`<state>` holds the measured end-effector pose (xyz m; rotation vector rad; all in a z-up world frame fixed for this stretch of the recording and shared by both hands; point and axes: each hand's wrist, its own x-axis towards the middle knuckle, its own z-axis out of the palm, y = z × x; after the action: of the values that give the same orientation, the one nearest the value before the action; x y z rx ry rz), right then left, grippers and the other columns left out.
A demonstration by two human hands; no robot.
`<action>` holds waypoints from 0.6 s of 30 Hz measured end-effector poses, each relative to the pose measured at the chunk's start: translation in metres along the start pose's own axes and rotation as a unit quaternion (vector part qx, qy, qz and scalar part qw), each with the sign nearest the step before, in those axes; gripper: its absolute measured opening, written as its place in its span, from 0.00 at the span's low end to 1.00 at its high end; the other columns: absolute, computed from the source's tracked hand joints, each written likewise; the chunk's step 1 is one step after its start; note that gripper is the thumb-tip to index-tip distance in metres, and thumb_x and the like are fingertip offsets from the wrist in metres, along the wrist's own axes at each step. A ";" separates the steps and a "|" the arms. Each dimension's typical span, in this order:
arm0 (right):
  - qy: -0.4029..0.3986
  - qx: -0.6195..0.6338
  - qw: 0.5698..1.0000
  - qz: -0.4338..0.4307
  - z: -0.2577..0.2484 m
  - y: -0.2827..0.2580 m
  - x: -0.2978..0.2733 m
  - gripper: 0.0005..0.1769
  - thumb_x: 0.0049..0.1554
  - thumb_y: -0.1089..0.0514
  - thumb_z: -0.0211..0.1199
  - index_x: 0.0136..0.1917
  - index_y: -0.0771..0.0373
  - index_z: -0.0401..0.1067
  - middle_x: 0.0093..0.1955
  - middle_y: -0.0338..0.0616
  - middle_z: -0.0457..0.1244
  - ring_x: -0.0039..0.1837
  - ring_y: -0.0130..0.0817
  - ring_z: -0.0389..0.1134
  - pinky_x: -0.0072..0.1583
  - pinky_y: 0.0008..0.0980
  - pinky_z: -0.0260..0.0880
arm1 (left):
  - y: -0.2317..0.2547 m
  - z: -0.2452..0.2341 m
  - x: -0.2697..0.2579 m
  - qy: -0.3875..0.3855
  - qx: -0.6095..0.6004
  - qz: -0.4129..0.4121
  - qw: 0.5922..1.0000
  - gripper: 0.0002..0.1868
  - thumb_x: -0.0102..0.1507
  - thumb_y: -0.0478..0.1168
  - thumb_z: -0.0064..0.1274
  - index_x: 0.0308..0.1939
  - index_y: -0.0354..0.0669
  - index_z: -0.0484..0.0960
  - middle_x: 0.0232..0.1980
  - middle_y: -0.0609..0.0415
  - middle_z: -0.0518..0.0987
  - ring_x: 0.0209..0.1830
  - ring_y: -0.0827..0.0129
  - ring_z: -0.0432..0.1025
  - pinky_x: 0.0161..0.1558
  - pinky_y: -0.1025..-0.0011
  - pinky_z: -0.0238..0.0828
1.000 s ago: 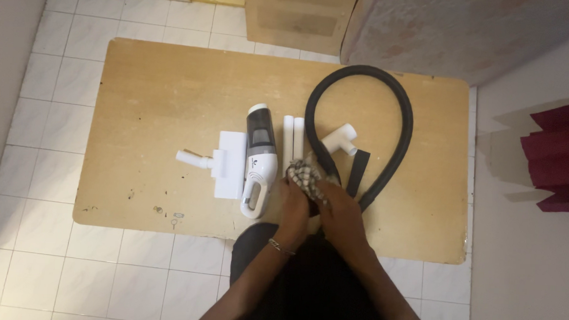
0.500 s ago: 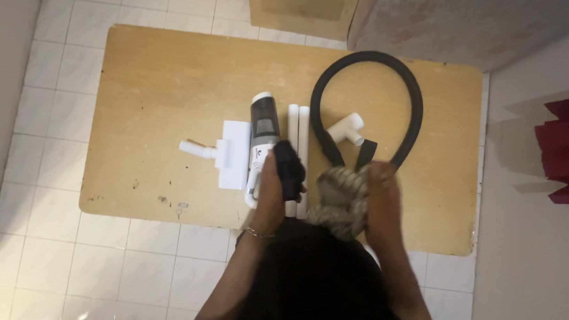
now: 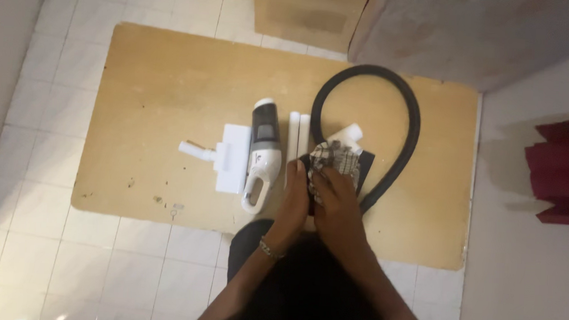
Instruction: The person wipes multiple disassembled vacuum cleaner parts with a checkered cloth on a wooden table. They clean the main body, a flexible hose, and several white plastic attachments one by one, turning them over to wipe different sides.
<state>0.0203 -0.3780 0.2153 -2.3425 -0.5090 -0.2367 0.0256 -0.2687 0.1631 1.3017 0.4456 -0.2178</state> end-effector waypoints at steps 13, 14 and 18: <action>-0.140 0.078 0.986 0.043 -0.022 0.006 0.000 0.24 0.50 0.71 0.59 0.62 0.68 0.71 0.61 0.53 0.65 0.60 0.53 0.63 0.62 0.43 0.66 | -0.002 -0.002 0.004 0.051 0.112 0.101 0.987 0.24 0.74 0.51 0.32 0.61 0.34 0.68 0.54 0.39 0.77 0.53 0.54 0.74 0.54 0.62 0.70; -0.143 0.090 0.983 0.067 -0.023 0.006 0.000 0.23 0.53 0.70 0.60 0.63 0.68 0.69 0.60 0.55 0.65 0.60 0.52 0.64 0.62 0.43 0.66 | -0.001 -0.002 0.004 0.055 0.142 0.125 0.980 0.24 0.75 0.51 0.32 0.62 0.33 0.68 0.56 0.38 0.77 0.55 0.53 0.73 0.56 0.62 0.69; -0.166 0.226 0.930 0.237 -0.023 0.009 -0.005 0.27 0.59 0.68 0.55 0.70 0.64 0.54 0.61 0.55 0.66 0.56 0.41 0.72 0.57 0.37 0.72 | 0.009 -0.002 -0.003 0.028 0.159 0.155 0.975 0.25 0.74 0.50 0.34 0.65 0.33 0.65 0.57 0.37 0.75 0.57 0.50 0.73 0.55 0.61 0.69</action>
<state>0.0187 -0.4016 0.2246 -1.9731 -0.1158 0.4647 0.0265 -0.2647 0.1721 1.6741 0.2543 0.0113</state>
